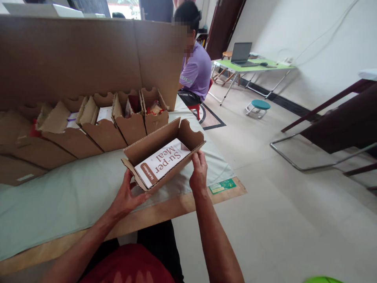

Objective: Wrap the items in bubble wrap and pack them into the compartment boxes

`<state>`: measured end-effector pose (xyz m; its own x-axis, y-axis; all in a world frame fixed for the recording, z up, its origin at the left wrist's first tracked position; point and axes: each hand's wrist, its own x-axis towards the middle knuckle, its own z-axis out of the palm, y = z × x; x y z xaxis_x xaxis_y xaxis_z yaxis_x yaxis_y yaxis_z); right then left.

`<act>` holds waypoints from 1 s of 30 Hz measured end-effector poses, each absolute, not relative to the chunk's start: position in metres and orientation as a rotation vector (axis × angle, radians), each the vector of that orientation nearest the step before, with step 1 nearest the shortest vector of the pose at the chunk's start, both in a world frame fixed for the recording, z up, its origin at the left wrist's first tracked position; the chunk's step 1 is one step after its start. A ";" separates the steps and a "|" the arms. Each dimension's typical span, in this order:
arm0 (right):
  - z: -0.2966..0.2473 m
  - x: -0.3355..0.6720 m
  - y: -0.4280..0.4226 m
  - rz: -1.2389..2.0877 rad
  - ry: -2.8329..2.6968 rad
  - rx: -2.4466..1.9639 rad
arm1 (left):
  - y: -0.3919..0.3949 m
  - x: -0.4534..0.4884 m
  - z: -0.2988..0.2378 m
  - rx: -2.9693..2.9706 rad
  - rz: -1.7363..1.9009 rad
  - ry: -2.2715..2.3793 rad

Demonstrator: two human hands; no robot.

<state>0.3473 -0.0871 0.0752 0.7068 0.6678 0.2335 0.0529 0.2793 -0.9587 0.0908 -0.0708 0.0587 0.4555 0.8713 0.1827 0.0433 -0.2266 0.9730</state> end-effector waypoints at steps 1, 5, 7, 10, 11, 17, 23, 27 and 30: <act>0.077 0.338 -0.090 0.450 -0.713 -1.248 | -0.065 0.080 0.060 1.594 0.915 0.808; 0.077 0.298 -0.087 0.488 -0.798 -1.242 | -0.026 0.030 0.067 1.491 0.851 0.788; 0.073 0.277 -0.079 0.547 -0.838 -1.209 | -0.004 0.006 0.073 1.465 0.858 0.785; 0.064 0.248 -0.066 0.651 -0.876 -1.179 | 0.022 -0.019 0.076 1.417 0.914 0.790; 0.061 0.241 -0.062 0.678 -0.889 -1.184 | 0.028 -0.023 0.075 1.401 0.950 0.799; 0.055 0.229 -0.055 0.690 -0.939 -1.223 | 0.029 -0.019 0.059 1.389 1.083 0.883; 0.059 0.234 -0.049 0.653 -0.971 -1.224 | 0.027 -0.005 0.053 1.393 1.136 0.904; 0.056 0.234 -0.048 0.640 -0.973 -1.250 | 0.035 0.001 0.051 1.369 1.174 0.901; 0.054 0.235 -0.047 0.637 -0.977 -1.238 | 0.038 0.003 0.052 1.374 1.172 0.901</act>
